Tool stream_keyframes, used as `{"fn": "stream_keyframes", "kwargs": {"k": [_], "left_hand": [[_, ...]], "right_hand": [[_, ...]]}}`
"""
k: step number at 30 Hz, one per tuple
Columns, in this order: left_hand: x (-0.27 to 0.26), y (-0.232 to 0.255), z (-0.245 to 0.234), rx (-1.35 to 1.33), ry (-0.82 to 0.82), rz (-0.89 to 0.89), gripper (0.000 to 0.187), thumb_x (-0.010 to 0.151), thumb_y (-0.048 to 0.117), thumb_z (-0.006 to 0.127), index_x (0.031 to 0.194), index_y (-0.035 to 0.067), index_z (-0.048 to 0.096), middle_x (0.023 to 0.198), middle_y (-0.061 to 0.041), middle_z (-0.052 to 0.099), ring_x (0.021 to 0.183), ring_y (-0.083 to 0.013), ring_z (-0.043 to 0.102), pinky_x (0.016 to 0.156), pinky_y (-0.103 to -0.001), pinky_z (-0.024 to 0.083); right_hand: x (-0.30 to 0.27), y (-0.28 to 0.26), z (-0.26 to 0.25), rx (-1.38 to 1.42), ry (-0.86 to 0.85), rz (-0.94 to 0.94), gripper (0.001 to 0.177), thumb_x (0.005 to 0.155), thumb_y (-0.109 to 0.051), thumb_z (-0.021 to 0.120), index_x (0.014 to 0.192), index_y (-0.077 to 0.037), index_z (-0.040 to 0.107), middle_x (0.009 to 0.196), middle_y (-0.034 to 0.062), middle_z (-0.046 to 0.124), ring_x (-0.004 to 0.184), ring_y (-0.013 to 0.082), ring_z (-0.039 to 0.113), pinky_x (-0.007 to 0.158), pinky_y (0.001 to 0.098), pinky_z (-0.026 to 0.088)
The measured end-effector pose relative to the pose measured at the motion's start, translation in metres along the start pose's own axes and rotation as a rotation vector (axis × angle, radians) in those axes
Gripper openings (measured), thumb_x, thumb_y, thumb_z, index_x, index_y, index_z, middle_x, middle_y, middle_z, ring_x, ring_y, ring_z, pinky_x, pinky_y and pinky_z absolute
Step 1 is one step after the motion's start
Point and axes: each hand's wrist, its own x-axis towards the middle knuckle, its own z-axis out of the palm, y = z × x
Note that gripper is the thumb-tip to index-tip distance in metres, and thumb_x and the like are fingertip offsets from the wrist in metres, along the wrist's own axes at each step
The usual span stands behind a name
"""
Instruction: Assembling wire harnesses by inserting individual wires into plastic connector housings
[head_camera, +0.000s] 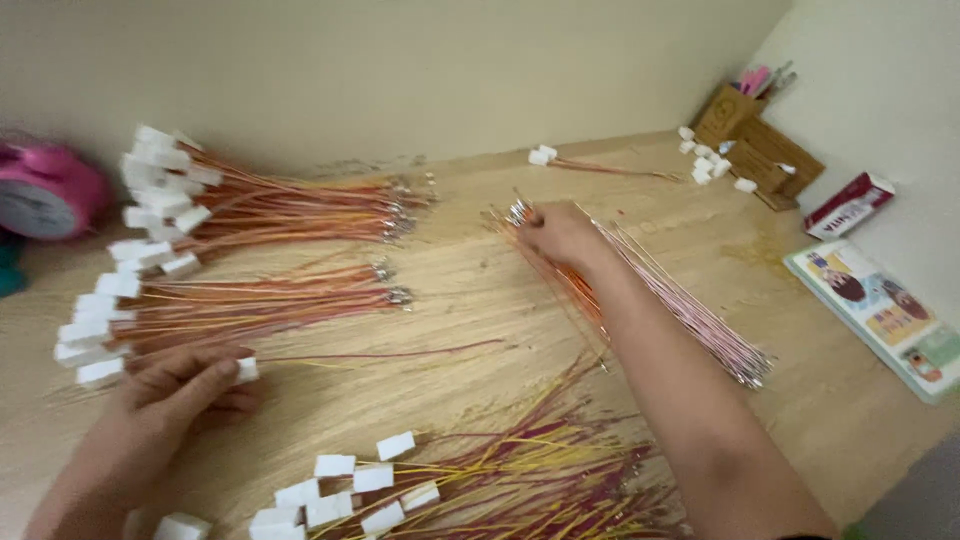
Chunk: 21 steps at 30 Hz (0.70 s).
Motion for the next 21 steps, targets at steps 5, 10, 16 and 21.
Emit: {"fn": "stream_keyframes", "kwargs": {"k": [5, 10, 16, 21], "left_hand": [[-0.013, 0.025, 0.017, 0.055, 0.084, -0.083, 0.018, 0.099, 0.005, 0.056, 0.106, -0.007, 0.067, 0.089, -0.026, 0.070, 0.082, -0.0305, 0.064, 0.081, -0.036, 0.051], [-0.017, 0.028, 0.016, -0.012, 0.061, -0.066, 0.022, 0.097, 0.002, 0.055, 0.110, -0.010, 0.067, 0.089, -0.030, 0.069, 0.081, -0.0343, 0.065, 0.076, -0.041, 0.053], [-0.017, 0.029, 0.017, 0.037, 0.084, -0.069, 0.017, 0.096, 0.005, 0.059, 0.099, -0.009, 0.068, 0.088, -0.027, 0.073, 0.081, -0.0307, 0.066, 0.079, -0.037, 0.053], [-0.017, 0.030, 0.020, -0.018, 0.089, -0.036, 0.019, 0.092, 0.006, 0.062, 0.104, -0.005, 0.072, 0.084, -0.021, 0.071, 0.075, -0.0269, 0.064, 0.071, -0.034, 0.052]], "right_hand": [[0.029, 0.014, -0.010, -0.256, -0.035, -0.126, 0.029, 0.083, -0.033, 0.070, 0.065, -0.014, 0.057, 0.065, 0.0015, 0.059, 0.063, 0.0160, 0.053, 0.060, 0.0339, 0.036], [0.037, -0.001, 0.009, -0.443, -0.136, -0.088, 0.028, 0.076, -0.040, 0.068, 0.065, -0.015, 0.063, 0.068, 0.0065, 0.064, 0.067, 0.0234, 0.058, 0.058, 0.0370, 0.038], [0.038, -0.003, 0.018, -0.413, -0.110, -0.071, 0.031, 0.076, -0.036, 0.064, 0.066, -0.007, 0.059, 0.076, 0.0144, 0.066, 0.073, 0.0296, 0.062, 0.063, 0.0417, 0.042], [0.022, -0.015, 0.005, -0.415, -0.045, -0.193, 0.040, 0.088, -0.033, 0.051, 0.056, -0.013, 0.036, 0.055, 0.0089, 0.045, 0.055, 0.0284, 0.046, 0.054, 0.0424, 0.026]]}}
